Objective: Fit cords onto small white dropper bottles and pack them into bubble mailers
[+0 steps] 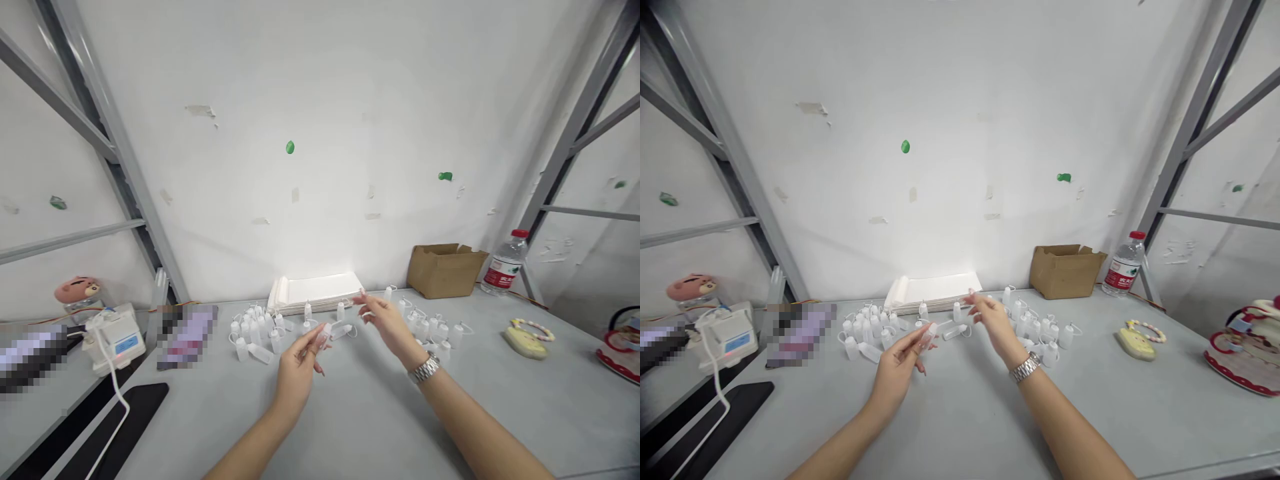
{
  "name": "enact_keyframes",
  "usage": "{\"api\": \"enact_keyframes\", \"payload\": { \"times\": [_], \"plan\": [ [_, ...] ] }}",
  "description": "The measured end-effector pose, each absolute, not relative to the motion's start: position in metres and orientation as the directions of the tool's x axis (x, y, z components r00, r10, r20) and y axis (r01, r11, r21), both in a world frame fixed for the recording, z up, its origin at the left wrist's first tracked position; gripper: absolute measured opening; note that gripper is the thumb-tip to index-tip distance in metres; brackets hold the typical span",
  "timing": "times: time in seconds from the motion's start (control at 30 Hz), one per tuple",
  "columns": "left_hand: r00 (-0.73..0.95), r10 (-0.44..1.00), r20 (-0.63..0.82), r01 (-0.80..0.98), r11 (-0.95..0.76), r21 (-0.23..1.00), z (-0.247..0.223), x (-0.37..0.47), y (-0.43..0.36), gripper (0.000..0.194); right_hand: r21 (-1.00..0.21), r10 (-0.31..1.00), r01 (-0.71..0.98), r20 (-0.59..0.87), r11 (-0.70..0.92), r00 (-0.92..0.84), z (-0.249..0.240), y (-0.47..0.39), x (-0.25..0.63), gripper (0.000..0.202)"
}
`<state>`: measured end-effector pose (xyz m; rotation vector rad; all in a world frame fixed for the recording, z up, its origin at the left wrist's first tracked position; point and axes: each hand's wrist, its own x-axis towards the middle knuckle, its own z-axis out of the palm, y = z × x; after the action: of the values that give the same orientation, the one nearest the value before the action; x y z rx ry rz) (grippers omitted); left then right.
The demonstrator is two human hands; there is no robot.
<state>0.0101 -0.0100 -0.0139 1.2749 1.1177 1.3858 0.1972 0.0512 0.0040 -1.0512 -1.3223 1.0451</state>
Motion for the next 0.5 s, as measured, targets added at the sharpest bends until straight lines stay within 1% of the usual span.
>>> {"api": "enact_keyframes", "payload": {
  "times": [0.03,0.07,0.1,0.17,0.33,0.5],
  "plan": [
    [-0.054,0.985,0.162,-0.067,-0.166,0.984,-0.013,0.010,-0.009,0.043,-0.969,0.968,0.100,0.233,0.224,0.089,0.004,0.057,0.206,0.036],
    [-0.063,0.986,0.157,-0.084,-0.162,0.983,-0.012,0.009,-0.009,0.044,-0.948,0.954,0.243,0.249,0.205,0.165,0.003,0.063,0.215,0.034],
    [-0.074,0.986,0.150,-0.097,-0.157,0.983,-0.012,0.008,-0.009,0.045,-0.901,0.940,0.400,0.270,0.170,0.208,0.001,0.067,0.223,0.032],
    [-0.093,0.986,0.141,-0.109,-0.151,0.982,-0.012,0.007,-0.008,0.045,-0.809,0.925,0.577,0.295,0.109,0.240,-0.004,0.076,0.233,0.029],
    [-0.096,0.986,0.138,-0.124,-0.149,0.981,-0.014,0.007,-0.007,0.045,-0.594,0.937,0.802,0.314,0.067,0.154,-0.012,0.100,0.236,0.029],
    [-0.073,0.985,0.159,-0.133,-0.168,0.977,-0.017,0.009,-0.006,0.042,-0.371,0.967,0.929,0.234,-0.009,0.103,-0.005,0.137,0.228,0.015]
  ]
}}
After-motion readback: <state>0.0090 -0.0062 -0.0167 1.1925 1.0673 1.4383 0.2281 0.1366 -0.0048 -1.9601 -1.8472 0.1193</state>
